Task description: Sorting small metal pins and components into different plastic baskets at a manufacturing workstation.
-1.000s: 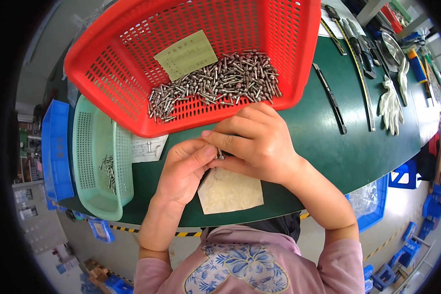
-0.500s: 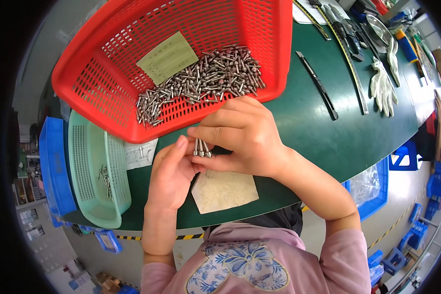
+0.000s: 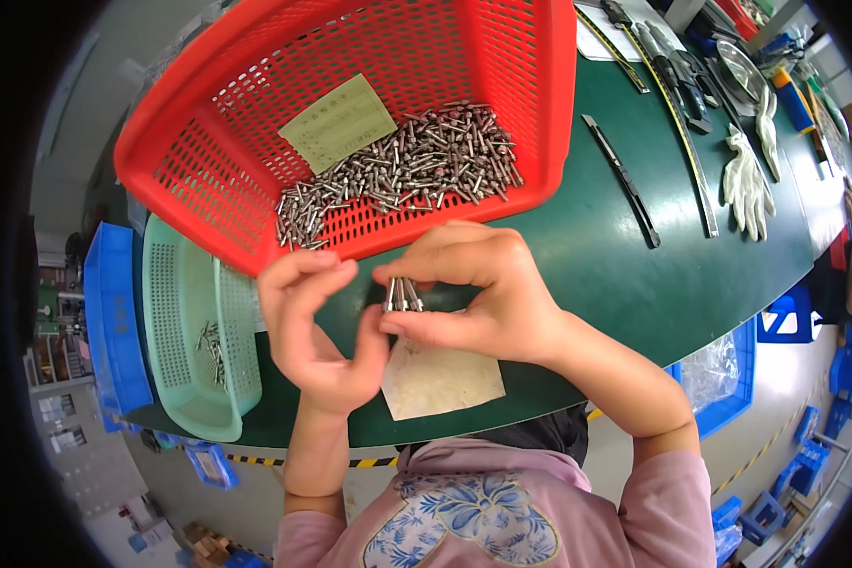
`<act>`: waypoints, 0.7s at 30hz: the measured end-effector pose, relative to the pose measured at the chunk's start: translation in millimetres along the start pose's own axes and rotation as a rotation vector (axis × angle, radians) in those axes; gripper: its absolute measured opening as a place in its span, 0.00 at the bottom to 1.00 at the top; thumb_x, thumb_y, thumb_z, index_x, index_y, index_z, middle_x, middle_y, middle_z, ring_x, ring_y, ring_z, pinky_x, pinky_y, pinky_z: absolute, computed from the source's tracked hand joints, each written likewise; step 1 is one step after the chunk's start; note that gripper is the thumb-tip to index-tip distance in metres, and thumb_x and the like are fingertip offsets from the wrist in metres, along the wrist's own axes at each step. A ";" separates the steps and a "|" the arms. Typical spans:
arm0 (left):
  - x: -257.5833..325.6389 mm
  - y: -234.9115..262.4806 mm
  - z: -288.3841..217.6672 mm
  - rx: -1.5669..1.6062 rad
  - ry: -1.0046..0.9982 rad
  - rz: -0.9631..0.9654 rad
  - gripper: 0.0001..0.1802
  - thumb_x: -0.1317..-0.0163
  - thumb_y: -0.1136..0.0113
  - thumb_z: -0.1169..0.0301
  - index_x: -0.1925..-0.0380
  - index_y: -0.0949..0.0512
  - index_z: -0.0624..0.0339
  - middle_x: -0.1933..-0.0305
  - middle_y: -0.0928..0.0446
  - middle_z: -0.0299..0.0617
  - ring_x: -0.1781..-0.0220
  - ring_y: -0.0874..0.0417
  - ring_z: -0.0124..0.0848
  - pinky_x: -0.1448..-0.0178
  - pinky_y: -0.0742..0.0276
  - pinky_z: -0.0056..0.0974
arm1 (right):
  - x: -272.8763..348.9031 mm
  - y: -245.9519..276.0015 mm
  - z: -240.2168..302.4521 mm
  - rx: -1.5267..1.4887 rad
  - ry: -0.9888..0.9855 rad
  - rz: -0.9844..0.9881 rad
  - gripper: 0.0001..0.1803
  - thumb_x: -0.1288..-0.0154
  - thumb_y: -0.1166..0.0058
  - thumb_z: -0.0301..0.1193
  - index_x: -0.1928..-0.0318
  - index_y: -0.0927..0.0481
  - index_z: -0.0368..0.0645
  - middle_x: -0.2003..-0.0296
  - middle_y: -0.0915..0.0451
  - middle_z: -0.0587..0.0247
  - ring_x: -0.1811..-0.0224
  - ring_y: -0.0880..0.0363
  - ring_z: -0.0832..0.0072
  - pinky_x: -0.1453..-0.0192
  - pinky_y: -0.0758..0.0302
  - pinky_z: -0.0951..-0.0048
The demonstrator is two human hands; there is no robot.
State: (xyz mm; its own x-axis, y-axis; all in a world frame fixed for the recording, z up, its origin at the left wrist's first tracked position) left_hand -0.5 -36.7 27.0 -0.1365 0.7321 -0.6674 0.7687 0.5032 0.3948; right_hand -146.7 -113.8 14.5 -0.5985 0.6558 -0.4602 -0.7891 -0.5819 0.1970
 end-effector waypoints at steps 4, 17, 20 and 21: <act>0.4 -7.7 -2.3 -0.022 -0.136 0.109 0.24 0.63 0.34 0.80 0.60 0.16 0.53 0.50 0.28 0.46 0.52 0.24 0.41 0.52 0.25 0.38 | 5.9 -6.9 -5.7 -0.175 -0.160 0.099 0.16 0.52 0.31 0.27 0.61 0.17 0.34 0.66 0.18 0.56 0.64 0.19 0.73 0.61 0.24 0.73; -2.4 -7.8 -6.6 0.003 -0.224 0.209 0.15 0.60 0.29 0.72 0.66 0.14 0.53 0.54 0.21 0.43 0.53 0.22 0.42 0.51 0.24 0.42 | 7.0 -12.0 -10.0 -0.569 -0.476 0.273 0.17 0.51 0.29 0.27 0.60 0.16 0.34 0.63 0.17 0.57 0.57 0.19 0.75 0.49 0.23 0.72; -2.6 -6.5 -7.5 0.015 -0.220 0.213 0.15 0.60 0.30 0.72 0.67 0.15 0.54 0.55 0.21 0.42 0.54 0.22 0.42 0.52 0.24 0.42 | 8.1 -13.6 -10.2 -0.589 -0.496 0.284 0.18 0.51 0.28 0.27 0.59 0.17 0.33 0.62 0.16 0.56 0.55 0.19 0.75 0.47 0.23 0.72; -2.6 -6.1 -7.6 0.021 -0.229 0.206 0.18 0.62 0.32 0.73 0.65 0.14 0.55 0.55 0.20 0.42 0.53 0.22 0.41 0.53 0.23 0.40 | 8.6 -14.6 -10.7 -0.594 -0.507 0.292 0.18 0.51 0.28 0.27 0.59 0.17 0.33 0.61 0.16 0.56 0.55 0.19 0.75 0.47 0.24 0.72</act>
Point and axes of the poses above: each hand's wrist, its own x-axis away from the middle knuckle, its own y-axis out of the back of the hand, z = x × y, the point moved 4 cm from there along -x, towards the middle knuckle
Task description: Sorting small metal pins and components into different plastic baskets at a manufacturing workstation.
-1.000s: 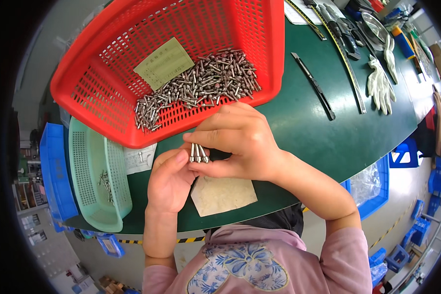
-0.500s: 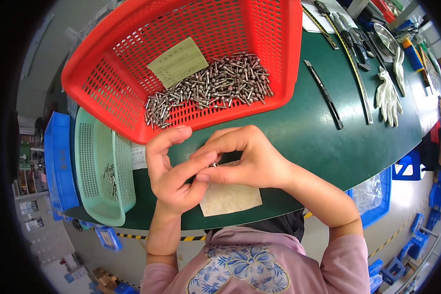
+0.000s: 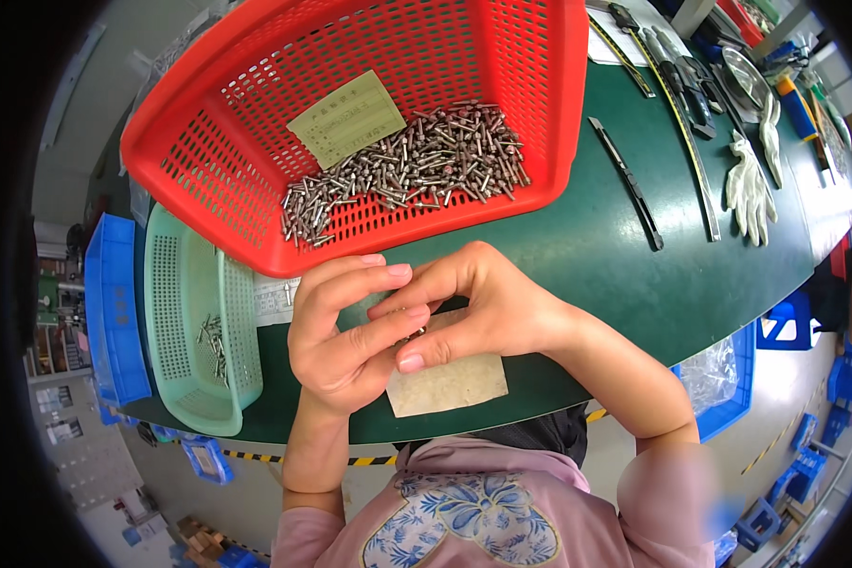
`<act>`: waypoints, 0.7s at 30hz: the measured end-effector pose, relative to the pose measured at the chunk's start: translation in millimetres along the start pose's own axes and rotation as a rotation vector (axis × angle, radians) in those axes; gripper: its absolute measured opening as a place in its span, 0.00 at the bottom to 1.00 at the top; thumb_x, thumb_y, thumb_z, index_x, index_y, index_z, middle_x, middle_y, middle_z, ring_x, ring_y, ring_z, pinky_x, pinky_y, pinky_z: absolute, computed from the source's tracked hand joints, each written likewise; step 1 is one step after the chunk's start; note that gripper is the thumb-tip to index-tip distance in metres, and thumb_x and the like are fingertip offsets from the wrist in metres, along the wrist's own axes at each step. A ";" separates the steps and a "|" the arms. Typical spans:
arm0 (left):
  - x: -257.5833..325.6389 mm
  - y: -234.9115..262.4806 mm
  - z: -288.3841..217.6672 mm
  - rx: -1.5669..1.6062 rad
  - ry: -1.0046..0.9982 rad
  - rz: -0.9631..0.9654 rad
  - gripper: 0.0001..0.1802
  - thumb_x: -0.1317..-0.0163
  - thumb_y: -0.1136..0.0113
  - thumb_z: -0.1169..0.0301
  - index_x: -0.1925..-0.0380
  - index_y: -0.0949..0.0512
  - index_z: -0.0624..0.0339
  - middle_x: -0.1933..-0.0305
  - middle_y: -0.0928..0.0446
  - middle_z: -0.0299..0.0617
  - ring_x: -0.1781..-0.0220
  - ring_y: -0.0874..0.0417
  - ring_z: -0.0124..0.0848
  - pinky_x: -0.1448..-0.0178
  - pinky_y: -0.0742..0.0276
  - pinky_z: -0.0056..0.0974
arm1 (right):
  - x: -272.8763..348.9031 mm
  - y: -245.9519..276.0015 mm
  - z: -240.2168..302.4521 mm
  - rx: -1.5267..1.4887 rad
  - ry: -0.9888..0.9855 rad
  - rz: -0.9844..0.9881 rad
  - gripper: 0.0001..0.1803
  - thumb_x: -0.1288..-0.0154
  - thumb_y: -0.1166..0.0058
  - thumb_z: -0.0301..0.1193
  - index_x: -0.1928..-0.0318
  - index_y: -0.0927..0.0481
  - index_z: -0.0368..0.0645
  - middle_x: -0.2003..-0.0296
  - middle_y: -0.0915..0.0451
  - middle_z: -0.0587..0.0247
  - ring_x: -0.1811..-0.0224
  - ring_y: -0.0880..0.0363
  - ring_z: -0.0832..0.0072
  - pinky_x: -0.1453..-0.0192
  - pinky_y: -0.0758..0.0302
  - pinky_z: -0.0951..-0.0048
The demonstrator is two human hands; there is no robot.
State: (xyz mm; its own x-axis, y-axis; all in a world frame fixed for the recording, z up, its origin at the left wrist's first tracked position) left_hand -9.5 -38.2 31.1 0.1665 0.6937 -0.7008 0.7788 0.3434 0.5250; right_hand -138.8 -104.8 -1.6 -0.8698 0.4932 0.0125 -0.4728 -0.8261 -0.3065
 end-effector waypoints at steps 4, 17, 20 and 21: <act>1.2 -1.6 1.2 0.007 -0.014 -0.009 0.21 0.65 0.35 0.73 0.64 0.14 0.56 0.54 0.20 0.41 0.53 0.22 0.41 0.54 0.21 0.39 | 0.2 0.6 -1.5 0.013 0.014 -0.011 0.19 0.51 0.28 0.27 0.59 0.17 0.32 0.62 0.16 0.56 0.55 0.20 0.75 0.48 0.23 0.72; 1.1 -2.5 1.9 0.018 0.031 0.024 0.15 0.58 0.30 0.73 0.66 0.14 0.54 0.55 0.21 0.43 0.54 0.22 0.41 0.52 0.23 0.41 | -0.1 0.7 3.4 0.157 0.109 -0.036 0.14 0.50 0.30 0.26 0.62 0.16 0.35 0.65 0.18 0.59 0.60 0.20 0.76 0.54 0.23 0.74; 1.6 -1.8 2.3 0.019 -0.003 -0.004 0.21 0.65 0.35 0.74 0.63 0.14 0.56 0.53 0.21 0.42 0.53 0.22 0.40 0.54 0.22 0.39 | -0.5 -0.2 3.7 0.210 0.149 -0.044 0.13 0.50 0.30 0.26 0.63 0.16 0.35 0.66 0.18 0.59 0.61 0.20 0.76 0.55 0.23 0.74; 1.5 -1.8 2.4 0.019 -0.005 -0.006 0.21 0.65 0.35 0.74 0.63 0.14 0.56 0.53 0.21 0.42 0.54 0.22 0.40 0.54 0.22 0.39 | -0.7 0.1 3.1 0.216 0.165 -0.054 0.13 0.50 0.30 0.26 0.63 0.16 0.36 0.66 0.18 0.59 0.61 0.20 0.76 0.55 0.23 0.74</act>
Point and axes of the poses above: each hand's wrist, its own x-axis away from the middle knuckle, its own y-axis out of the back of the hand, z = x × y, the point moved 4 cm from there along -x, towards the middle knuckle
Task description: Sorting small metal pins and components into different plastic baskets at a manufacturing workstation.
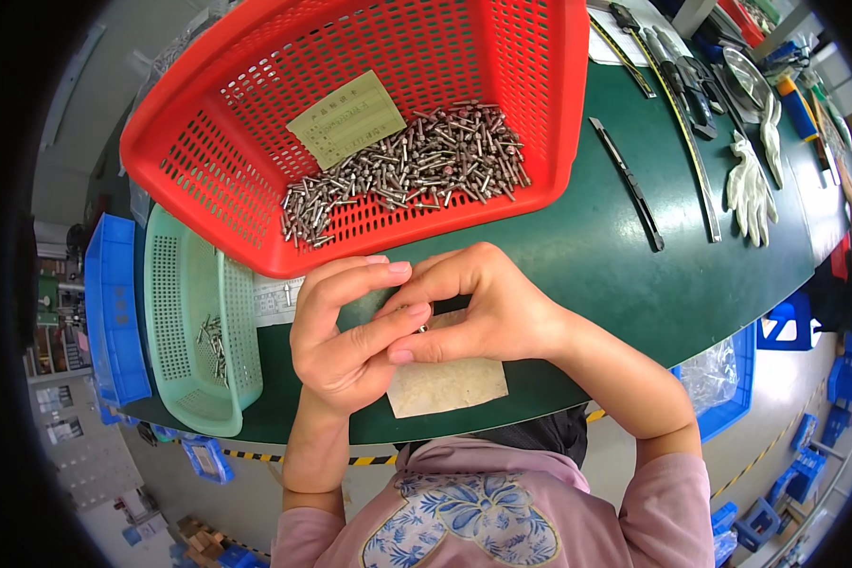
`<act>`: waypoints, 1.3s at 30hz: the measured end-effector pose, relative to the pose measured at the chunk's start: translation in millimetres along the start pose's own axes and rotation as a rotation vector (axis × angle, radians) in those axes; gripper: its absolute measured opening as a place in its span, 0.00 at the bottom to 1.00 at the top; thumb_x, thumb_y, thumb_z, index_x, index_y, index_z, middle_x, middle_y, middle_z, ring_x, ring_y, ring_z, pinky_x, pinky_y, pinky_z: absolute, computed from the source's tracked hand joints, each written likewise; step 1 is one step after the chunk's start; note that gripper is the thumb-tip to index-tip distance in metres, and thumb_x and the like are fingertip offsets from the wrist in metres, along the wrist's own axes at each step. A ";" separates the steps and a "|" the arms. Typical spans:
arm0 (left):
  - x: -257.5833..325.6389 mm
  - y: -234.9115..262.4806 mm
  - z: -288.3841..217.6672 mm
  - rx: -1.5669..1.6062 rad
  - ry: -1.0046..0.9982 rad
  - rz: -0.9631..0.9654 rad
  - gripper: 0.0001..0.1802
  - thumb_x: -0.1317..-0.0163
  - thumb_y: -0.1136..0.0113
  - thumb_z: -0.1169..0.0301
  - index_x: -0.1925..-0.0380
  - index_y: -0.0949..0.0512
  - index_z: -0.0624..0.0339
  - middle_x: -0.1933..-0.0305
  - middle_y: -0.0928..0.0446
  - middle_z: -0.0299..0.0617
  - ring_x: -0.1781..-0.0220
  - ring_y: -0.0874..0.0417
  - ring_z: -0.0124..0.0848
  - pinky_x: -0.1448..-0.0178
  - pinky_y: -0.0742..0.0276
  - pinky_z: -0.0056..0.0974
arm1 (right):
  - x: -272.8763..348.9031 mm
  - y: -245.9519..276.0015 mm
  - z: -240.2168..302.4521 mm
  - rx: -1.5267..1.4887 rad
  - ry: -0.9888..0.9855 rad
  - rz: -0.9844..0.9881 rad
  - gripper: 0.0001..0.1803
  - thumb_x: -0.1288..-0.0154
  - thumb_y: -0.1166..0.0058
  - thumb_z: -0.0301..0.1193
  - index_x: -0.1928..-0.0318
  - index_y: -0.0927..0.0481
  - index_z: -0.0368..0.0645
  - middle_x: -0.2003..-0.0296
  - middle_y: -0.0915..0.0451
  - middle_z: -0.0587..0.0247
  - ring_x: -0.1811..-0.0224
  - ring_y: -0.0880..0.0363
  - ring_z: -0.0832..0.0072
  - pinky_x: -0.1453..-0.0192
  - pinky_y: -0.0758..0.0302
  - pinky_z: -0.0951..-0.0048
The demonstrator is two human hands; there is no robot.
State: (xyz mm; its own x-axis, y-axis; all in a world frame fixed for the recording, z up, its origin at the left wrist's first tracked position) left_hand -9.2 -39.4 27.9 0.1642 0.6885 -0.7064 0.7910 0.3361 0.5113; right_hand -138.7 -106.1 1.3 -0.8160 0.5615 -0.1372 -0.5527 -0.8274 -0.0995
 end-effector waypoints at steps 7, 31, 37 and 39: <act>-2.7 0.6 -0.5 -0.032 -0.019 -0.002 0.21 0.65 0.33 0.74 0.64 0.14 0.56 0.53 0.21 0.43 0.54 0.21 0.40 0.55 0.22 0.38 | 1.5 1.7 -1.6 0.019 -0.039 0.030 0.14 0.50 0.30 0.27 0.63 0.16 0.36 0.67 0.17 0.59 0.61 0.19 0.76 0.55 0.23 0.74; -1.5 -0.6 -0.1 -0.060 -0.027 -0.013 0.23 0.65 0.34 0.73 0.61 0.15 0.55 0.52 0.21 0.42 0.56 0.21 0.39 0.57 0.23 0.38 | 2.1 3.5 -3.5 0.038 0.012 -0.065 0.15 0.53 0.29 0.27 0.63 0.16 0.34 0.67 0.17 0.58 0.64 0.19 0.77 0.59 0.22 0.76; 0.5 1.2 2.6 -0.080 -0.066 -0.051 0.28 0.71 0.34 0.73 0.59 0.15 0.54 0.52 0.22 0.41 0.57 0.21 0.38 0.58 0.23 0.37 | -0.6 3.9 9.9 0.380 0.341 -0.094 0.16 0.57 0.27 0.29 0.68 0.17 0.36 0.71 0.17 0.60 0.72 0.19 0.73 0.66 0.26 0.74; 0.0 2.8 1.5 -0.079 -0.071 -0.046 0.28 0.71 0.34 0.73 0.59 0.15 0.54 0.52 0.22 0.41 0.57 0.21 0.37 0.58 0.23 0.37 | 0.0 3.2 13.6 0.477 0.404 -0.108 0.16 0.59 0.27 0.31 0.67 0.16 0.39 0.72 0.17 0.62 0.72 0.19 0.69 0.65 0.27 0.71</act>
Point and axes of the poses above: each hand's wrist, its own x-axis away from the middle knuckle, its own y-axis out of the back of the hand, z = x × y, the point moved 4 cm from there along -x, towards the middle knuckle
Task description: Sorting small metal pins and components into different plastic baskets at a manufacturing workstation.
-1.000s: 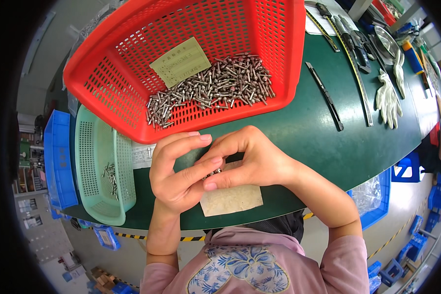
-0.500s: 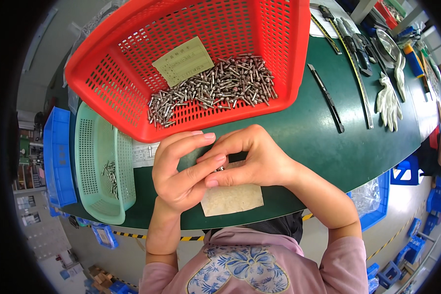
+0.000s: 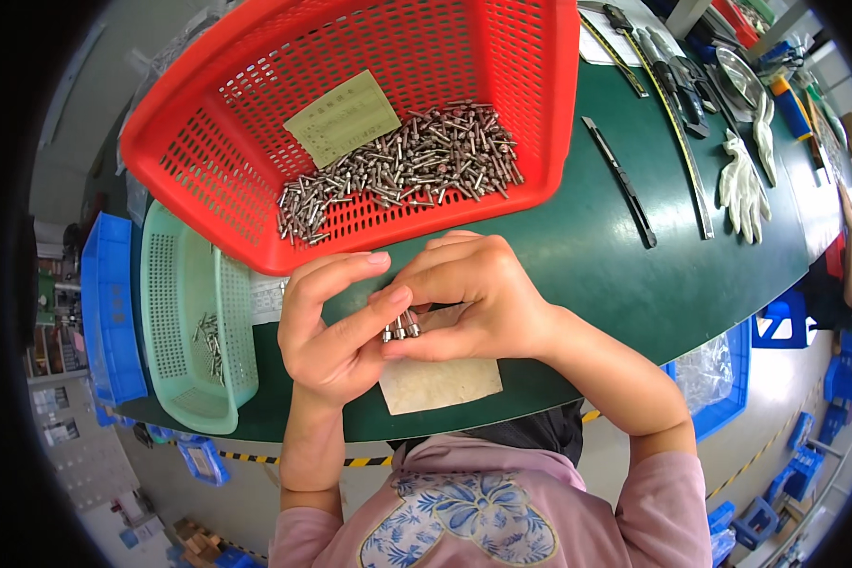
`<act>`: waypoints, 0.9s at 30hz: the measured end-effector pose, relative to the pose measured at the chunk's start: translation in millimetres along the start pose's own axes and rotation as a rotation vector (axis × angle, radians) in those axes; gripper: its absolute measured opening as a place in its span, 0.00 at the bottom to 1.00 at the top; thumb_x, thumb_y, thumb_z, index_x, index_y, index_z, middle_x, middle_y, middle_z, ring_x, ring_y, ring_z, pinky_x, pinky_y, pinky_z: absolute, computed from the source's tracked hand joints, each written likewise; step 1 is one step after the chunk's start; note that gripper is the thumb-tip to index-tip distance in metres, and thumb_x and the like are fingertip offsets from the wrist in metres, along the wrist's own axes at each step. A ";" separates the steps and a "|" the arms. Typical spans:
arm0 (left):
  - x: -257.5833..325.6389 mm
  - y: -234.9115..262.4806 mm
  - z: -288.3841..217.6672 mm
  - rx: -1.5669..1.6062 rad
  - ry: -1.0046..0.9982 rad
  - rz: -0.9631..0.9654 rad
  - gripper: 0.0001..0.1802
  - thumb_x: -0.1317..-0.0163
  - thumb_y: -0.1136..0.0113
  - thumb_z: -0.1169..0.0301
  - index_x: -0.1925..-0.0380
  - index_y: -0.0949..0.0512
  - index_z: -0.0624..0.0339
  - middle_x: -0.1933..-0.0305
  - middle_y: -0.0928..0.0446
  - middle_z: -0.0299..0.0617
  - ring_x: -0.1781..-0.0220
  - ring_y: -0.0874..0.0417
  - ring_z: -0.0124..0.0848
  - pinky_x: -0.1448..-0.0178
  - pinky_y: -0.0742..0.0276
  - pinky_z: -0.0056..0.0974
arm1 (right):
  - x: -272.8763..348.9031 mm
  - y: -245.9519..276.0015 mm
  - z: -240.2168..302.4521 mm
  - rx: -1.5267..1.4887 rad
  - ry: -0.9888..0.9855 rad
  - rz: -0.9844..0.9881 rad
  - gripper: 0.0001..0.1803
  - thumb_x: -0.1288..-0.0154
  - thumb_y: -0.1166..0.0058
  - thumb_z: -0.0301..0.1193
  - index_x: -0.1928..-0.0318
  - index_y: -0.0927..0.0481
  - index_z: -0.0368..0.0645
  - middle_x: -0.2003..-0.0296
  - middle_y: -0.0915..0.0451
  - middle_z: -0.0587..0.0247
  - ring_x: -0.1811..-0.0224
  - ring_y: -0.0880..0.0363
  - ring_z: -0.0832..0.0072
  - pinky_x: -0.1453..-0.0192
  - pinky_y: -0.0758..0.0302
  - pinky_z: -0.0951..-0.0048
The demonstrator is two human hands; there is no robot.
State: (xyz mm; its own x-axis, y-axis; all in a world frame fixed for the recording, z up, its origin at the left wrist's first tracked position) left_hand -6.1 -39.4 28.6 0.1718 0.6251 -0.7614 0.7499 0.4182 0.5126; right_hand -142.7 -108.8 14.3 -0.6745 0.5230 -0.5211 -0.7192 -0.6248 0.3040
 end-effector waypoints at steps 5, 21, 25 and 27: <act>0.7 0.0 -1.6 -0.002 0.000 -0.009 0.27 0.70 0.34 0.72 0.60 0.15 0.53 0.52 0.22 0.41 0.57 0.21 0.37 0.58 0.23 0.36 | -0.8 -0.9 2.1 -0.016 0.006 -0.020 0.17 0.60 0.27 0.32 0.66 0.15 0.41 0.71 0.16 0.63 0.71 0.18 0.70 0.65 0.28 0.71; 1.7 0.2 2.1 0.129 0.084 0.010 0.21 0.65 0.34 0.76 0.64 0.14 0.53 0.52 0.22 0.42 0.56 0.21 0.38 0.56 0.25 0.38 | 5.4 -7.7 -7.1 -0.360 -0.263 0.077 0.24 0.60 0.23 0.29 0.59 0.16 0.33 0.64 0.17 0.54 0.61 0.17 0.69 0.59 0.22 0.72; 1.8 -0.6 3.1 0.132 0.092 0.010 0.21 0.66 0.34 0.76 0.64 0.14 0.54 0.52 0.22 0.42 0.56 0.21 0.38 0.56 0.25 0.38 | 4.9 -9.3 -7.3 -0.356 -0.219 0.013 0.18 0.56 0.26 0.31 0.62 0.15 0.38 0.69 0.17 0.60 0.66 0.18 0.74 0.62 0.23 0.74; 1.6 -0.7 3.1 0.136 0.096 0.014 0.21 0.66 0.34 0.76 0.65 0.14 0.54 0.52 0.22 0.42 0.56 0.21 0.38 0.56 0.25 0.38 | 5.9 -9.4 -8.7 -0.345 -0.219 0.009 0.18 0.56 0.26 0.30 0.63 0.15 0.38 0.70 0.18 0.60 0.68 0.19 0.76 0.63 0.23 0.75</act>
State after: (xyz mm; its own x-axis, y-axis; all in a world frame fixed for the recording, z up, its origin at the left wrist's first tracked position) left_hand -4.3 -40.7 25.9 0.1261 0.6928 -0.7100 0.8283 0.3203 0.4597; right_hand -138.5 -104.9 1.4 -0.7270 0.6042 -0.3262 -0.6400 -0.7683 0.0033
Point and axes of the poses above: each hand's wrist, its own x-axis away from the middle knuckle, its own y-axis out of the back of the hand, z = x × y, the point moved 4 cm from there along -x, towards the middle knuckle
